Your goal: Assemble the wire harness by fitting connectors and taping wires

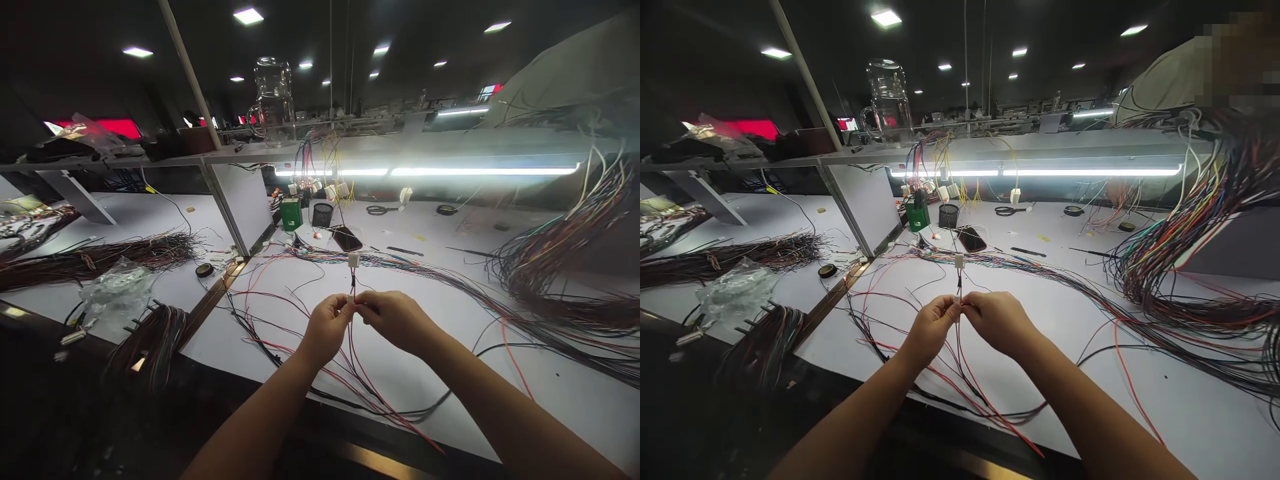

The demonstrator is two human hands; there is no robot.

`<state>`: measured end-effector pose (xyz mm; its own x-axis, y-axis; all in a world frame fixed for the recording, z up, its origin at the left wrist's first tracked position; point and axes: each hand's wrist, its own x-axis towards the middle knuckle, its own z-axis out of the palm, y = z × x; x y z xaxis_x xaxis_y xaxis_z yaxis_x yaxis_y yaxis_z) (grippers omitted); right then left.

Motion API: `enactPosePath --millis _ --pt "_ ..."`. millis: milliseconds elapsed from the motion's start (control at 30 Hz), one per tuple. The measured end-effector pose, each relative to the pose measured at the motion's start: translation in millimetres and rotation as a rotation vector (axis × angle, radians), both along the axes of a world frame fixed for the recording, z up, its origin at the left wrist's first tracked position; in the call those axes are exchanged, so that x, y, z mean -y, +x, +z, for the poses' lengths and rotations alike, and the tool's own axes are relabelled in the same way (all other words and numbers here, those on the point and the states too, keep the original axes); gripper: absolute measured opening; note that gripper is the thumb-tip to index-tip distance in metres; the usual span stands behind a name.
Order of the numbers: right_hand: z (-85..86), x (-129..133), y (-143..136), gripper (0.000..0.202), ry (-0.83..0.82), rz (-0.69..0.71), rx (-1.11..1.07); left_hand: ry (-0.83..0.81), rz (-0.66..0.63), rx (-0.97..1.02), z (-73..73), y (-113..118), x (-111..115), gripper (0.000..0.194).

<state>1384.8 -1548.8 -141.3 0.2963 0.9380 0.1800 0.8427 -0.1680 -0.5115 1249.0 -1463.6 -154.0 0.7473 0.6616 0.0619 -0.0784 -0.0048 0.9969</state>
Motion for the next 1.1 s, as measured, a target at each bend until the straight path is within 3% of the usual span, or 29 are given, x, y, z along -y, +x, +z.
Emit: enactPosePath --millis 100,200,267,333,400,500,567,633,700,767,833,933,967,1100 --pt "5.3 3 -22 0.029 0.158 0.054 0.220 -0.167 0.041 0.039 -13.8 4 -9 0.031" --pt "12.5 14 -51 0.028 0.328 0.381 0.270 -0.361 0.183 0.018 -26.0 7 -23 0.034" --pt "8.7 20 -57 0.032 0.364 0.502 0.232 -0.387 0.264 0.005 -29.8 5 -30 0.036" --pt "-7.8 20 -44 0.032 0.359 0.373 0.187 -0.368 0.231 0.038 -29.1 -1 -33 0.037" --pt "-35.1 19 -18 0.034 0.266 0.211 0.158 -0.366 0.166 0.078 -24.5 -7 -33 0.036" --pt "-75.4 19 17 0.045 0.086 0.191 0.168 -0.375 0.117 0.092 -13.7 -18 -30 0.036" --pt "-86.4 20 23 0.041 0.086 0.200 0.150 -0.377 0.101 0.075 -5.8 -24 -28 0.036" --pt "-80.9 19 12 0.034 0.166 0.147 0.047 -0.383 0.090 0.068 1.3 -27 -27 0.030" --pt "-64.9 14 -10 0.035 0.196 0.109 -0.213 -0.393 0.086 0.075 6.3 -29 -25 0.025" --pt "-48.9 7 -35 0.040 0.122 0.153 -0.564 -0.411 0.101 0.102 7.4 -28 -26 0.023" --pt "-41.1 2 -53 0.039 0.049 0.156 -0.804 -0.463 0.209 0.184 3.7 -28 -29 0.022" --pt "-46.2 0 -63 0.038 0.029 0.060 -0.894 -0.620 0.458 0.318 -8.1 -31 -34 0.021" --pt "-49.9 1 -63 0.038 0.027 0.041 -0.895 -0.670 0.484 0.338 -12.3 -33 -34 0.022" --pt "-60.6 7 -58 0.035 0.006 0.043 -0.854 -0.790 0.254 0.224 -23.1 -42 -29 0.027"
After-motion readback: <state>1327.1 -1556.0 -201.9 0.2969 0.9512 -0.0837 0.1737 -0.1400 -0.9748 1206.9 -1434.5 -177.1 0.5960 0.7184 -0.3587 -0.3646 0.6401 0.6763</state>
